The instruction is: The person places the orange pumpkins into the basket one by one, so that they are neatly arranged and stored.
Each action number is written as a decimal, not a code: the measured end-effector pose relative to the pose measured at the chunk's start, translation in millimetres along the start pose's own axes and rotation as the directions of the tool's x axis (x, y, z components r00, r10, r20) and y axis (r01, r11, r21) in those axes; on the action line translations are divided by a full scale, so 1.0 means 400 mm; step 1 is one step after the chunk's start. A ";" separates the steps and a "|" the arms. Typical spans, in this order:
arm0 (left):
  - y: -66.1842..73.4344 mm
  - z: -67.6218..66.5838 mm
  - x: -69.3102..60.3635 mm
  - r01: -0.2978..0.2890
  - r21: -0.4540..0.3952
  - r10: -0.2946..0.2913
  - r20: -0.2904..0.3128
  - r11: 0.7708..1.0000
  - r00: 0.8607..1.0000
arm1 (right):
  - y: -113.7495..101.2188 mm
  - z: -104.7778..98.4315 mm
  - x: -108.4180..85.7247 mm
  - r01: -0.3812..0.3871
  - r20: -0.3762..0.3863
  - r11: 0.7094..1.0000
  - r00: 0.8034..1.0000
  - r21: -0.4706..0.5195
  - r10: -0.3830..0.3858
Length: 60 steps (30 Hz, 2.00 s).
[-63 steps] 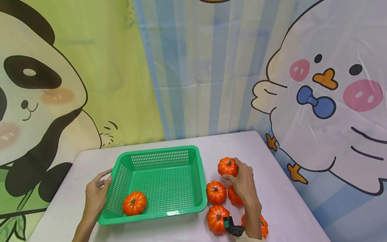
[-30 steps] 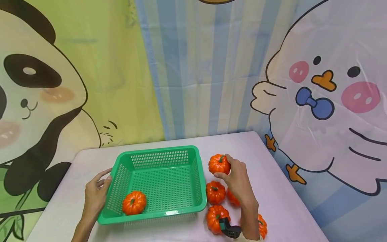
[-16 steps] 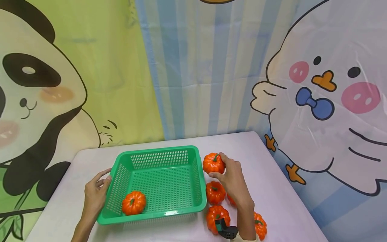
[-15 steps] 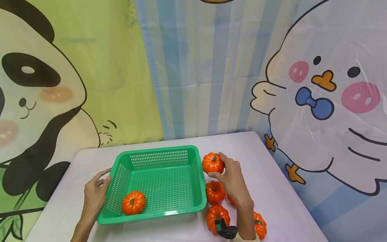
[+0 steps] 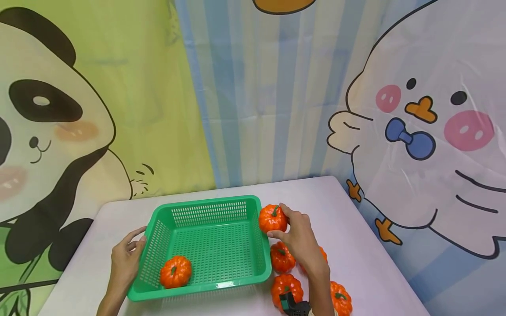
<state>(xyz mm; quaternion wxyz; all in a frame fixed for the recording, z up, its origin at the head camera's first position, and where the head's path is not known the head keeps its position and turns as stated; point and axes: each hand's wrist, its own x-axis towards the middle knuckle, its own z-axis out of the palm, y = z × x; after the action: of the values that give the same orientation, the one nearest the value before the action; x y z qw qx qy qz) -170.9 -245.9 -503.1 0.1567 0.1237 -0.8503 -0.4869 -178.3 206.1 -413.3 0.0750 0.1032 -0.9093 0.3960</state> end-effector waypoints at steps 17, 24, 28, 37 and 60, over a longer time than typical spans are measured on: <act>-0.005 -0.004 -0.003 0.007 -0.004 -0.007 0.009 1.000 1.000 | -0.017 0.024 0.007 0.051 0.024 0.997 0.998 0.065 -0.052; -0.005 -0.004 -0.005 -0.008 -0.010 0.008 -0.002 1.000 1.000 | -0.027 0.038 0.014 0.047 0.050 0.996 0.997 0.080 -0.051; -0.002 -0.002 -0.006 -0.016 -0.011 0.016 -0.006 1.000 1.000 | -0.035 0.046 0.020 0.065 0.058 0.995 0.996 0.082 -0.070; 0.000 -0.003 -0.009 0.008 -0.017 -0.008 0.009 1.000 1.000 | -0.042 0.074 0.033 0.099 0.075 0.990 0.991 0.097 -0.106; -0.004 -0.005 -0.015 0.001 -0.030 -0.001 -0.001 1.000 1.000 | -0.083 0.154 0.051 0.085 0.130 0.991 0.987 0.108 -0.099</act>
<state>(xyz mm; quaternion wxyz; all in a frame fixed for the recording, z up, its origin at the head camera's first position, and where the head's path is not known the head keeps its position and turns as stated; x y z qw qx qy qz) -164.7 -245.9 -504.4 0.1586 0.1220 -0.8429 -0.4996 -193.2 136.1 -427.1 0.0263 0.1753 -0.8852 0.4301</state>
